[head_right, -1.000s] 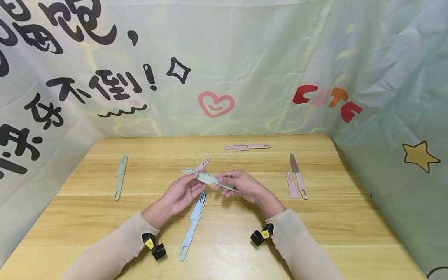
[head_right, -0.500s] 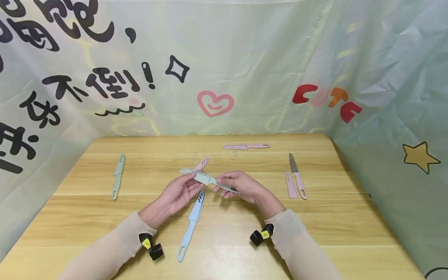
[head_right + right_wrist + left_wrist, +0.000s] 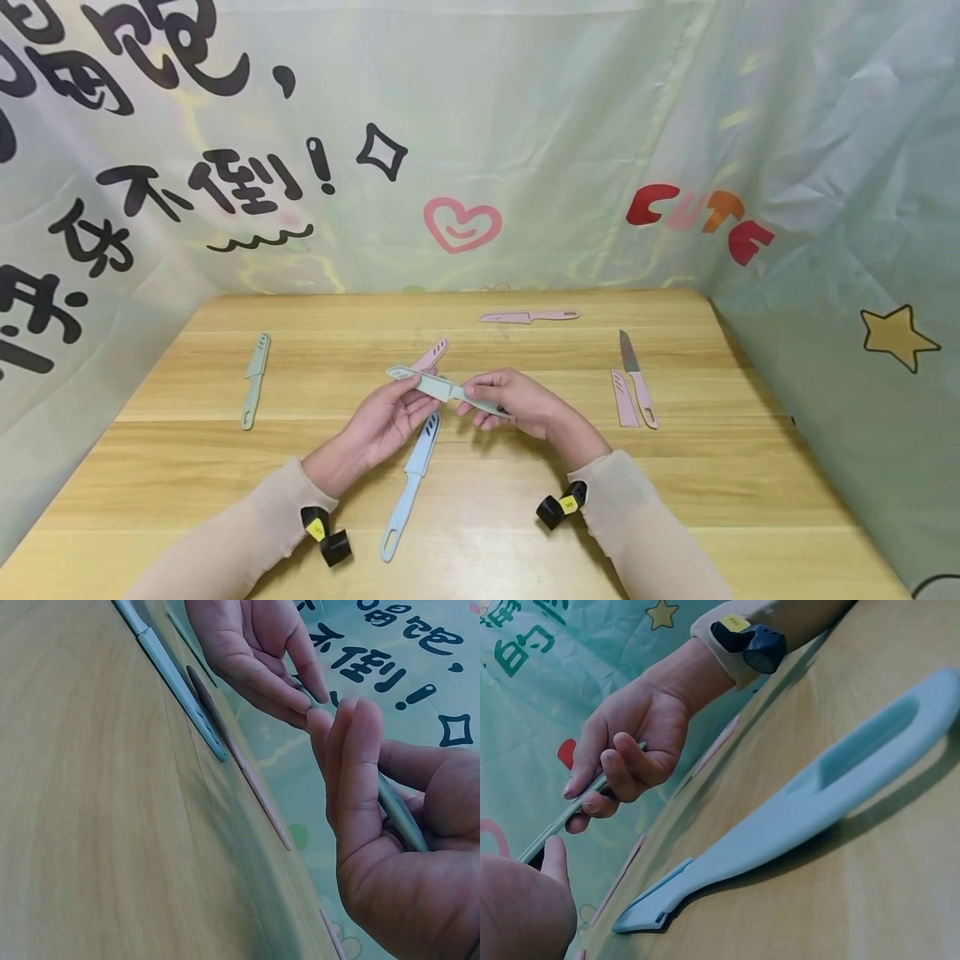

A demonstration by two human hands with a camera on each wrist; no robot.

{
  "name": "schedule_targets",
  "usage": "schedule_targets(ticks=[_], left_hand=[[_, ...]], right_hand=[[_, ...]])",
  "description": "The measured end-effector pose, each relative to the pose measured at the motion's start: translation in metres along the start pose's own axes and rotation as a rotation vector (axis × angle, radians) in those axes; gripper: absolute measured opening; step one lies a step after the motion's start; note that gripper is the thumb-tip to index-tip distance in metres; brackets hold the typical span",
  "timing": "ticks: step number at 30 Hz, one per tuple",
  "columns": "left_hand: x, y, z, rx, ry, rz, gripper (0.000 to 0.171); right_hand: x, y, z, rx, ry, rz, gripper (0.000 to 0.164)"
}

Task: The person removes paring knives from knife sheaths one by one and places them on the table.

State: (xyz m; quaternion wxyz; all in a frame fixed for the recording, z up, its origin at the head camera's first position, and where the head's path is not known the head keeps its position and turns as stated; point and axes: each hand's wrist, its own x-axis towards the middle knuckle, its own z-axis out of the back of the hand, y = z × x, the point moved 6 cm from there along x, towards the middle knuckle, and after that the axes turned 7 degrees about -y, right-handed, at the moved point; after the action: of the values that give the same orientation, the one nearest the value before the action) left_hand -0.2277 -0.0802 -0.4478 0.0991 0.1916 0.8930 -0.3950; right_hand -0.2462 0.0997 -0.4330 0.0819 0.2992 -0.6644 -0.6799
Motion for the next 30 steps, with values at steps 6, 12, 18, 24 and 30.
schedule_targets(ticks=[6, 12, 18, 24, 30], left_hand=[[0.0001, 0.0024, 0.0036, -0.027, -0.052, -0.02, 0.042], [-0.0013, 0.0039, 0.0041, -0.037, -0.074, -0.03, 0.042], [-0.0026, 0.0056, 0.0032, -0.046, -0.065, -0.034, 0.042], [-0.003, 0.0064, 0.0032, -0.047, -0.072, -0.04, 0.043], [-0.0029, 0.0067, 0.0016, -0.041, -0.065, -0.044, 0.044]], right_hand=[[0.0004, -0.0022, 0.0014, 0.005, -0.003, -0.005, 0.034], [0.0014, -0.0036, 0.0021, 0.01, 0.013, -0.008, 0.035], [0.0003, -0.0047, 0.0031, -0.006, 0.029, -0.017, 0.037], [-0.0002, -0.0036, 0.0027, -0.006, 0.036, -0.009, 0.036], [-0.0003, -0.0011, 0.0045, -0.021, 0.029, -0.009, 0.034]])
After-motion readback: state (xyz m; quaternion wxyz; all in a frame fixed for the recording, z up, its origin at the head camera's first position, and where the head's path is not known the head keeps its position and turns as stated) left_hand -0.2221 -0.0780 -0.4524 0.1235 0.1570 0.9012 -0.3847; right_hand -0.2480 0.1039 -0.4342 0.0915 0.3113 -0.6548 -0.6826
